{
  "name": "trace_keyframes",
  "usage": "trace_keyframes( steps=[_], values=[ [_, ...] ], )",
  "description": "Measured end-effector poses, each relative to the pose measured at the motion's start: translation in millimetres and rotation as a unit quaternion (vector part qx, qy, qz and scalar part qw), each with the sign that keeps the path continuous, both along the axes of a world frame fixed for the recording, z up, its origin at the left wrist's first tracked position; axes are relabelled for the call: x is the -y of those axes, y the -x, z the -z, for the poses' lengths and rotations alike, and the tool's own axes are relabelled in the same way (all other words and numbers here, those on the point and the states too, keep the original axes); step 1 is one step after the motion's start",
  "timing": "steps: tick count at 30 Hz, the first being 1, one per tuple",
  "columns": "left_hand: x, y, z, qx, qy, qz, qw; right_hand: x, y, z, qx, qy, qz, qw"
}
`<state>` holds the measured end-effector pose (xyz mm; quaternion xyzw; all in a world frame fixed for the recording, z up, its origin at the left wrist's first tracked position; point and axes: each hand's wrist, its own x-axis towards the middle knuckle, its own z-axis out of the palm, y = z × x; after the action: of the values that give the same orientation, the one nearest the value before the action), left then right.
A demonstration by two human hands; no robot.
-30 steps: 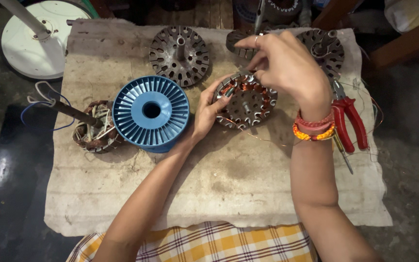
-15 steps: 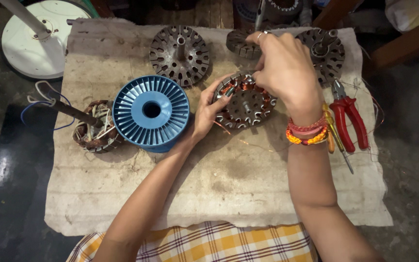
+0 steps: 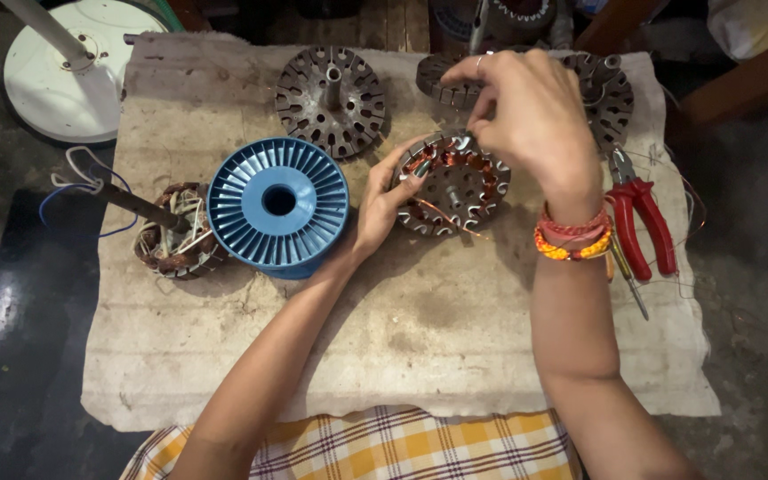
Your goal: The person winds copper wire from a blue spool into the slots of a motor stator on a workbench, guiding the wire by hand into each slot and rotating the spool to feed more wire. They periodically lift and reposition the spool and press the wound coils into place with their fingers.
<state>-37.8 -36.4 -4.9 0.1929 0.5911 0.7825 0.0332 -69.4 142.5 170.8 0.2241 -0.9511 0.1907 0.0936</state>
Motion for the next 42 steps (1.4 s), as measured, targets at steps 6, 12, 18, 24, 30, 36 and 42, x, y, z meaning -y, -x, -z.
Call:
trace_keyframes(
  steps=[6,12,18,24,30,36,42],
  values=[
    [0.0,-2.1,-5.1,0.033,0.013,-0.002,0.999,-1.6,5.1,2.3,0.048,0.042,0.013,0.998],
    [0.1,-1.4,-4.4,0.033,0.029,-0.013,0.999,5.3,12.3,9.4,-0.002,0.054,0.021,0.998],
    [0.0,1.8,6.0,0.006,0.020,-0.020,1.000,9.6,14.5,13.3,-0.012,0.092,0.003,0.996],
    [-0.7,4.0,11.8,0.008,0.013,-0.023,1.000,23.0,17.4,11.5,0.031,0.155,-0.052,0.986],
    [-0.7,4.4,12.0,0.016,0.009,-0.019,1.000,20.4,9.5,1.7,0.099,0.189,-0.121,0.969],
    [-0.4,3.3,7.3,0.018,0.017,-0.014,1.000,3.1,5.5,-12.2,0.131,0.191,-0.118,0.966],
    [1.1,2.1,1.5,0.025,0.024,-0.009,0.999,-26.4,9.1,-10.9,0.105,0.164,-0.023,0.981]
  ],
)
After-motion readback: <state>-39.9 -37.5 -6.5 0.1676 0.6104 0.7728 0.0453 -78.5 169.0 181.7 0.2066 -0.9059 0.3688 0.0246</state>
